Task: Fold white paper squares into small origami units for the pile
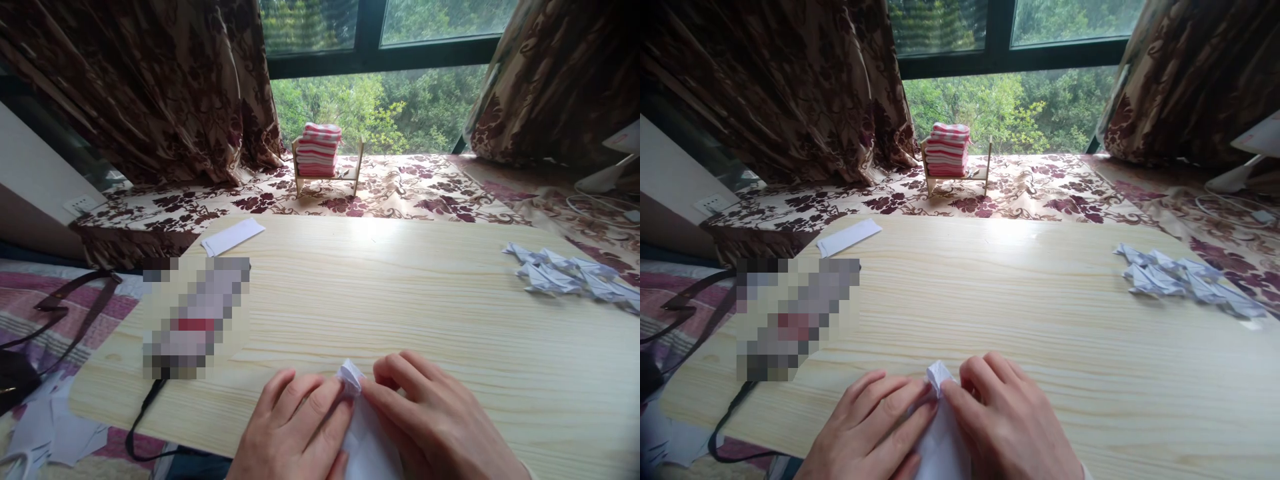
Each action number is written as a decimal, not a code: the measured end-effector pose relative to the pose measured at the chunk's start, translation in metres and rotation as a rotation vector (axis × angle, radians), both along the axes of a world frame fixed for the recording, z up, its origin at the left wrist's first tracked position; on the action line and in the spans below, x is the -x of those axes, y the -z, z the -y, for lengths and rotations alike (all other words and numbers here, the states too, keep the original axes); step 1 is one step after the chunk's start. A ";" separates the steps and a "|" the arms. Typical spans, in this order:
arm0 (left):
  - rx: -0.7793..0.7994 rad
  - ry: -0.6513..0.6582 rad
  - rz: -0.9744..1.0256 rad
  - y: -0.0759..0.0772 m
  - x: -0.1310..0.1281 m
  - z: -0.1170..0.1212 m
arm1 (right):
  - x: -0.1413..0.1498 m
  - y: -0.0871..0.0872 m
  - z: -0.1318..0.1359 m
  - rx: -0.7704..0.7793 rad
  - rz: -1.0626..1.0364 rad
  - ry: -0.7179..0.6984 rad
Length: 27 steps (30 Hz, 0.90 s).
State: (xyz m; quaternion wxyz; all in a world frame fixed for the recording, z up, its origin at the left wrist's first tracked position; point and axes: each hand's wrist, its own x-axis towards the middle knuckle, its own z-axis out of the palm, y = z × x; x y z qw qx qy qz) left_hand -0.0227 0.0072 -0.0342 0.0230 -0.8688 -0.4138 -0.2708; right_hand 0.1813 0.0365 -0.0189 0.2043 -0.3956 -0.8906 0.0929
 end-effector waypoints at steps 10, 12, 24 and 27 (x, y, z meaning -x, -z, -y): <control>-0.038 -0.033 -0.004 0.004 -0.006 0.002 | -0.005 0.002 0.005 0.071 -0.040 -0.018; -0.052 -0.041 -0.007 0.004 -0.008 0.001 | -0.005 0.002 0.005 0.057 -0.041 -0.018; -0.104 -0.037 0.029 0.014 -0.009 0.000 | -0.009 0.005 0.010 0.007 -0.078 -0.019; -0.091 -0.044 0.008 0.013 -0.009 0.001 | -0.009 0.001 0.011 0.061 -0.070 -0.011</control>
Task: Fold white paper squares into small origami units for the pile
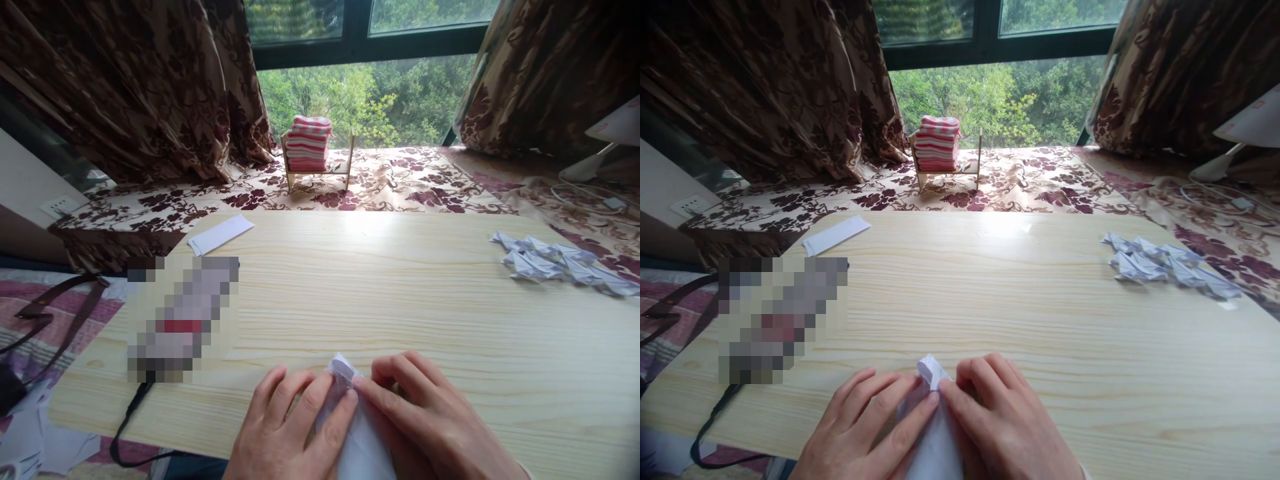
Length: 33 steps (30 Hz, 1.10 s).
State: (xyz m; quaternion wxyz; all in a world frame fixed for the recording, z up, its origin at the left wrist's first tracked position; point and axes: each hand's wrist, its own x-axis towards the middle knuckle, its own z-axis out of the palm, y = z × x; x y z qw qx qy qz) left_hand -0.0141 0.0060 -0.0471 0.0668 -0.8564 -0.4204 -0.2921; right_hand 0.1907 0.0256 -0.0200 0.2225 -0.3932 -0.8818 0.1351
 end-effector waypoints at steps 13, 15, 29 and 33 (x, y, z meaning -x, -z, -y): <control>0.056 0.019 -0.141 -0.012 0.001 -0.001 | 0.001 -0.003 0.001 0.009 -0.017 0.013; 0.051 0.035 -0.135 -0.012 0.001 -0.001 | -0.001 -0.003 0.002 -0.012 0.043 0.002; 0.013 0.021 -0.074 -0.010 -0.001 -0.002 | 0.015 -0.007 -0.014 -0.180 0.326 0.032; 0.025 0.024 -0.076 -0.011 -0.002 -0.003 | 0.000 -0.007 -0.006 -0.288 0.355 0.005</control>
